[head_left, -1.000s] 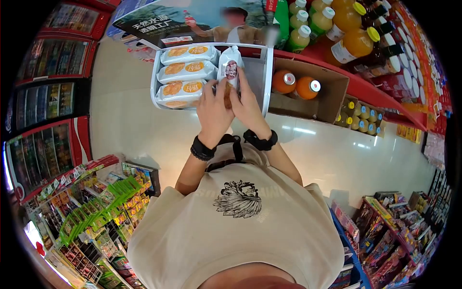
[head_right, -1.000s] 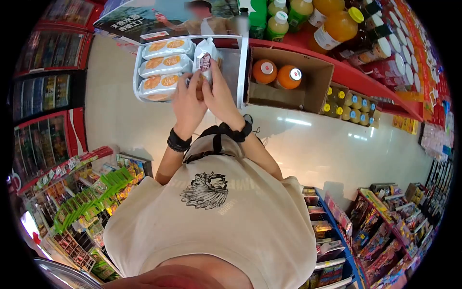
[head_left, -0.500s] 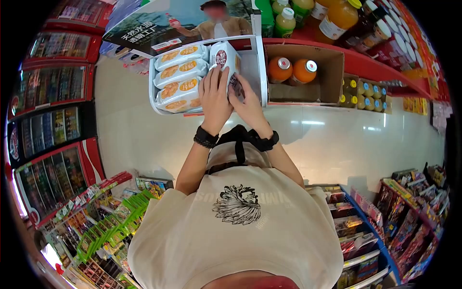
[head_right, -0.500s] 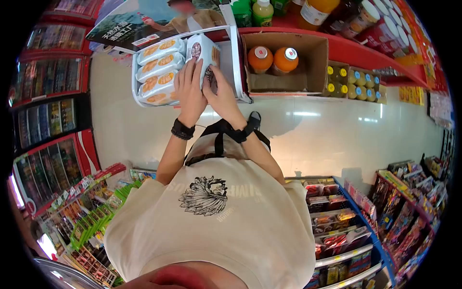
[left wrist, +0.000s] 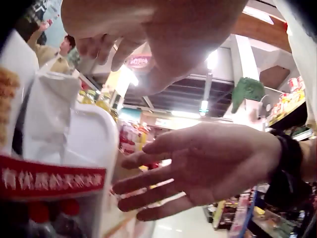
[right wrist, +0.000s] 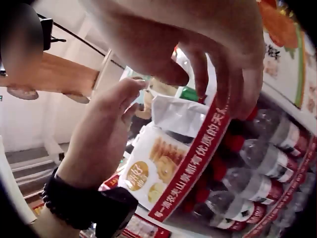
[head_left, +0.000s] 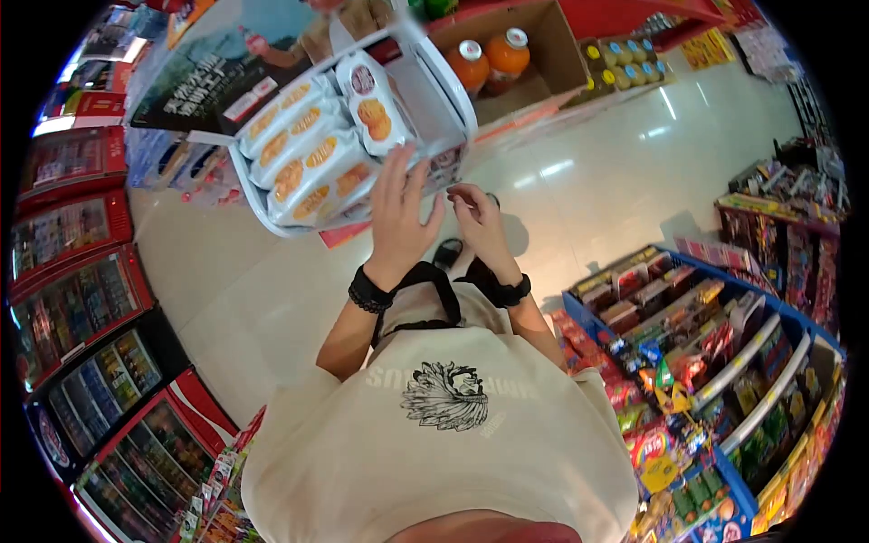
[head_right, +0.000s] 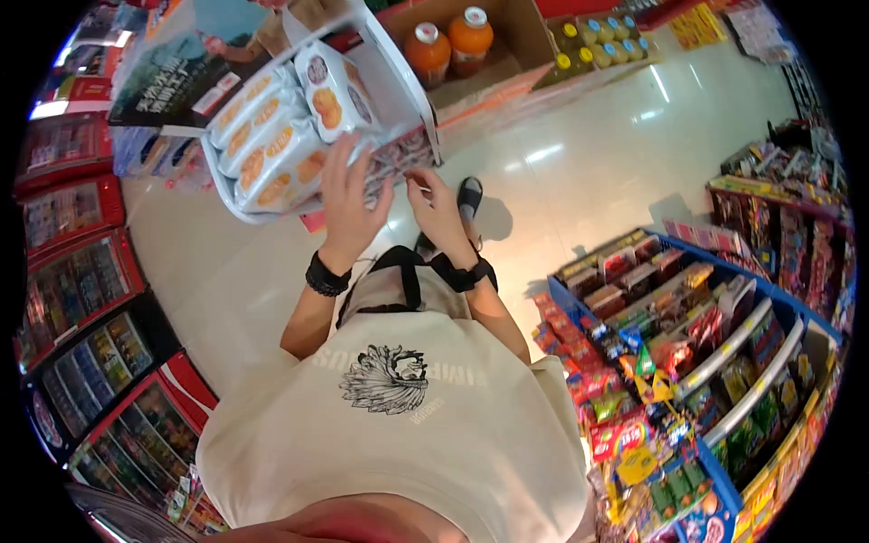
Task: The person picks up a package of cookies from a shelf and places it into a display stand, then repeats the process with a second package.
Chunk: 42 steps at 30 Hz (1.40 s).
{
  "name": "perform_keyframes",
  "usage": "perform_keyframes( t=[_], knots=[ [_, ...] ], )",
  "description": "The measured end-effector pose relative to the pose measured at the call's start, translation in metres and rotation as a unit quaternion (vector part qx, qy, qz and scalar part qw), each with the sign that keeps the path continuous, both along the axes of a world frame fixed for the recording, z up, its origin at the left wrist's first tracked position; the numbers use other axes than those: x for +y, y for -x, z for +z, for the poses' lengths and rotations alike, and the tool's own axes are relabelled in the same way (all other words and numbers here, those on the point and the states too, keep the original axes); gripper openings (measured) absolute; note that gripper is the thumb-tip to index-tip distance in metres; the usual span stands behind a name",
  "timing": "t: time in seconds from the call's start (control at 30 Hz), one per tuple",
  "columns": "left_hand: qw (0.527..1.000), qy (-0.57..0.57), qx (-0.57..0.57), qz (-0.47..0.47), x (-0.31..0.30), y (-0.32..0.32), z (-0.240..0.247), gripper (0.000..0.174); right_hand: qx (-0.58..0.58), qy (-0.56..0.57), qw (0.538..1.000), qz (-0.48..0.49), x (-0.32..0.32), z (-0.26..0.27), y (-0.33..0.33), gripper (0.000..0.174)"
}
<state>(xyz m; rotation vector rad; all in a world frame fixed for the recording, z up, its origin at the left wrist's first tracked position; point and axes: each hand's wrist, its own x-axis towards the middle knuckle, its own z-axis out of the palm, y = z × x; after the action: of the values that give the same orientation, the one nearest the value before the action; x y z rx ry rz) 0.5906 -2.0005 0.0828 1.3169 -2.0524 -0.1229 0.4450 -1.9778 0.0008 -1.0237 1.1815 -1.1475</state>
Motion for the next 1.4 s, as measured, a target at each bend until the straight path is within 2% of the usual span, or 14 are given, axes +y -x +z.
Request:
perform_keyframes(
  t=[0.07,0.13,0.23,0.3,0.37,0.4,0.53,0.73,0.87,1.0,1.1,1.17,1.33,1.4],
  knots=[
    [0.998,-0.038,0.018,-0.043,0.031,0.0,-0.029,0.062,0.017,-0.014,1.0,-0.005,0.039,-0.003,0.013,0.024],
    [0.961,-0.211,0.029,-0.176,0.057,-0.003,-0.055,0.054,0.031,-0.062,0.998,-0.009,0.075,-0.017,0.023,0.023],
    [0.914,-0.292,-0.079,-0.271,0.091,-0.026,-0.101,0.045,0.106,-0.113,0.988,0.0,0.127,-0.003,0.035,0.024],
    [0.777,-0.478,-0.219,-0.346,0.105,-0.034,-0.12,0.026,0.183,-0.148,0.972,0.018,0.152,0.012,0.045,0.025],
    [0.811,-0.421,-0.161,-0.373,0.117,-0.031,-0.131,0.024,0.34,-0.13,0.931,0.01,0.179,0.022,0.051,0.028],
    [0.841,-0.363,-0.1,-0.39,0.12,-0.028,-0.133,0.023,0.341,-0.131,0.931,-0.002,0.195,0.022,0.053,0.028],
    [0.831,-0.278,-0.127,-0.464,0.12,0.007,-0.129,0.026,0.316,-0.101,0.933,-0.142,0.26,0.025,0.063,0.028],
    [0.772,-0.161,-0.213,-0.577,0.152,0.107,-0.098,0.034,0.339,-0.106,0.896,-0.267,0.402,0.025,0.059,0.032],
    [0.727,-0.12,-0.23,-0.636,0.248,0.174,-0.069,0.038,0.316,-0.114,0.872,-0.355,0.519,0.018,0.044,0.033],
    [0.628,-0.106,-0.199,-0.745,0.386,0.219,-0.062,0.039,0.295,-0.164,0.827,-0.45,0.643,-0.018,0.024,0.033],
    [0.52,-0.118,-0.212,-0.819,0.499,0.227,-0.035,0.039,0.487,-0.167,0.724,-0.459,0.719,-0.041,0.014,0.021],
    [0.444,-0.151,-0.211,-0.858,0.563,0.221,-0.012,0.039,0.308,-0.173,0.699,-0.622,0.75,-0.006,-0.002,0.024],
    [0.233,-0.21,-0.272,-0.91,0.665,0.216,0.007,0.04,0.21,-0.17,0.658,-0.703,0.825,-0.014,-0.014,0.026],
    [0.203,-0.188,-0.282,-0.919,0.688,0.225,-0.008,0.039,0.206,-0.184,0.63,-0.726,0.847,-0.013,-0.02,0.026]
  ],
)
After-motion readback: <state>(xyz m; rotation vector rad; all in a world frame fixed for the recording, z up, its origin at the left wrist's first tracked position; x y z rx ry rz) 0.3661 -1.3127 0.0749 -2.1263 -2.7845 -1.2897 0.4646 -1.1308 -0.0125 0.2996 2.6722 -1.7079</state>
